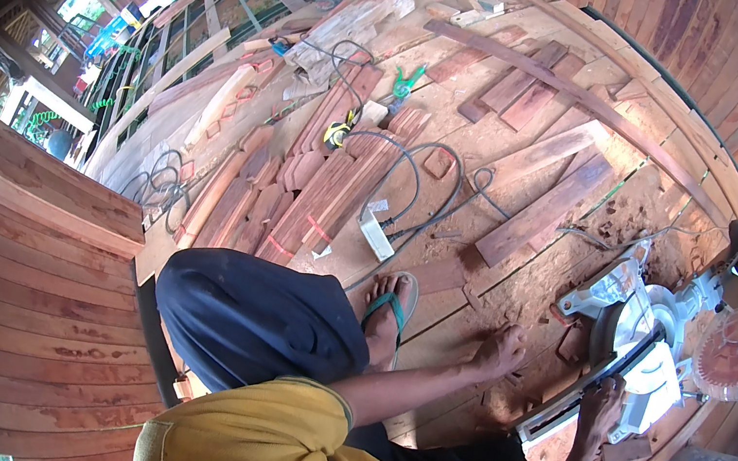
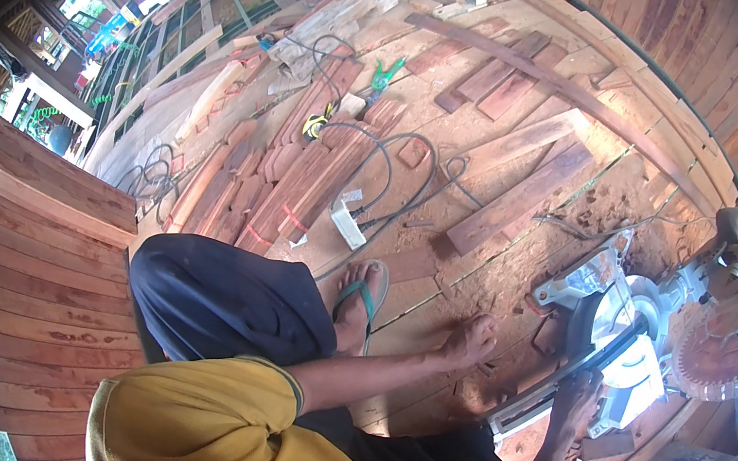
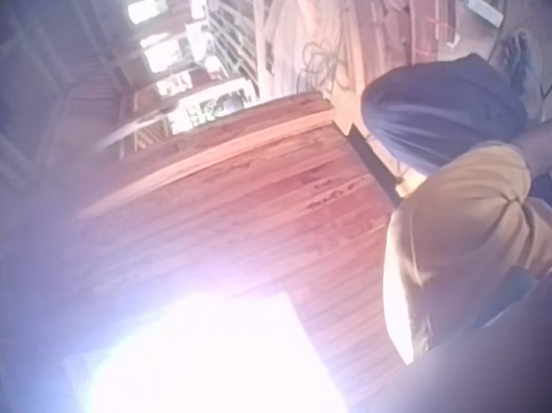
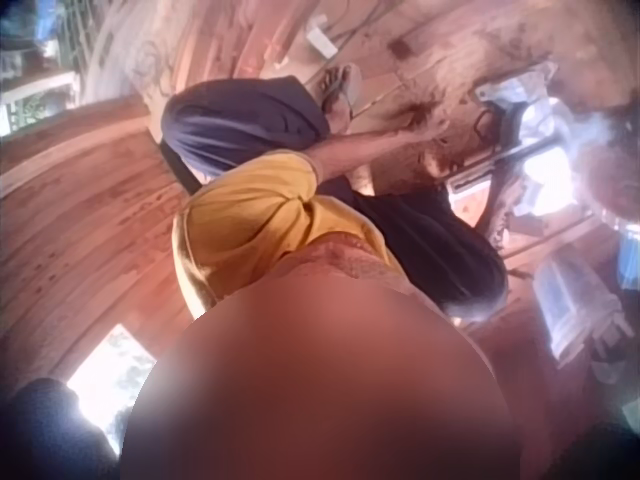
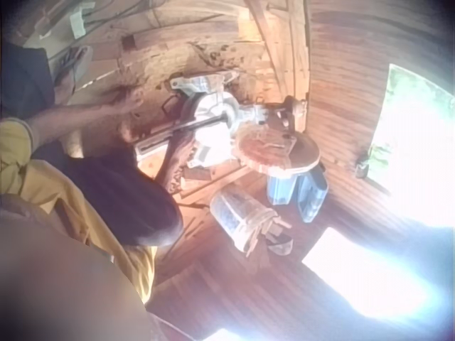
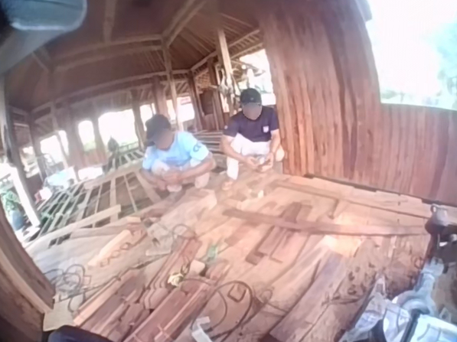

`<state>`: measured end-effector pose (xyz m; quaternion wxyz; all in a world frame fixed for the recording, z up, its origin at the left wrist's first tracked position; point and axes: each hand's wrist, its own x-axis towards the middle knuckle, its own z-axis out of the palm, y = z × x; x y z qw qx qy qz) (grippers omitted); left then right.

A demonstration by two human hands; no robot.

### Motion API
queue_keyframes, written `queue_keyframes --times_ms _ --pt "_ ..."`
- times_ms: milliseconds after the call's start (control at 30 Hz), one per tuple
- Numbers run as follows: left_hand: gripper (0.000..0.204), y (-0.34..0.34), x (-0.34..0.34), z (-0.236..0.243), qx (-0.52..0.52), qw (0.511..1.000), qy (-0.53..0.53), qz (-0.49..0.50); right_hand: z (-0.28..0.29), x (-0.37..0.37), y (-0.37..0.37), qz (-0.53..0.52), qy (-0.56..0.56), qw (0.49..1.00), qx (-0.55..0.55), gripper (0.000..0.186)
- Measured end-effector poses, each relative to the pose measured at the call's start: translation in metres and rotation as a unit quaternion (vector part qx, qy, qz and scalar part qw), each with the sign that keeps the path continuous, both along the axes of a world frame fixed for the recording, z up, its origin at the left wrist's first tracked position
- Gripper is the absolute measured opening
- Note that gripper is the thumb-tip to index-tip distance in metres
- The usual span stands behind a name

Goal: The person positions a wooden plank on a miter saw, lowers the blade to cut the wood, and then removes the cut piece. The person repeats this process with another plank, adjusting the saw's fence between cuts.

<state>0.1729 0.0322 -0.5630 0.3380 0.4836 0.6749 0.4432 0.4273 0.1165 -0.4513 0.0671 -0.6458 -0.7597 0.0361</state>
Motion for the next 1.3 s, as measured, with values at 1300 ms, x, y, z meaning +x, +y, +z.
queue_keyframes --times_ms 1300 --pt "0.025 -0.003 0.000 -0.012 0.101 0.994 0.040 0.002 -0.013 0.009 -0.008 0.038 0.044 0.998 0.038 0.029"
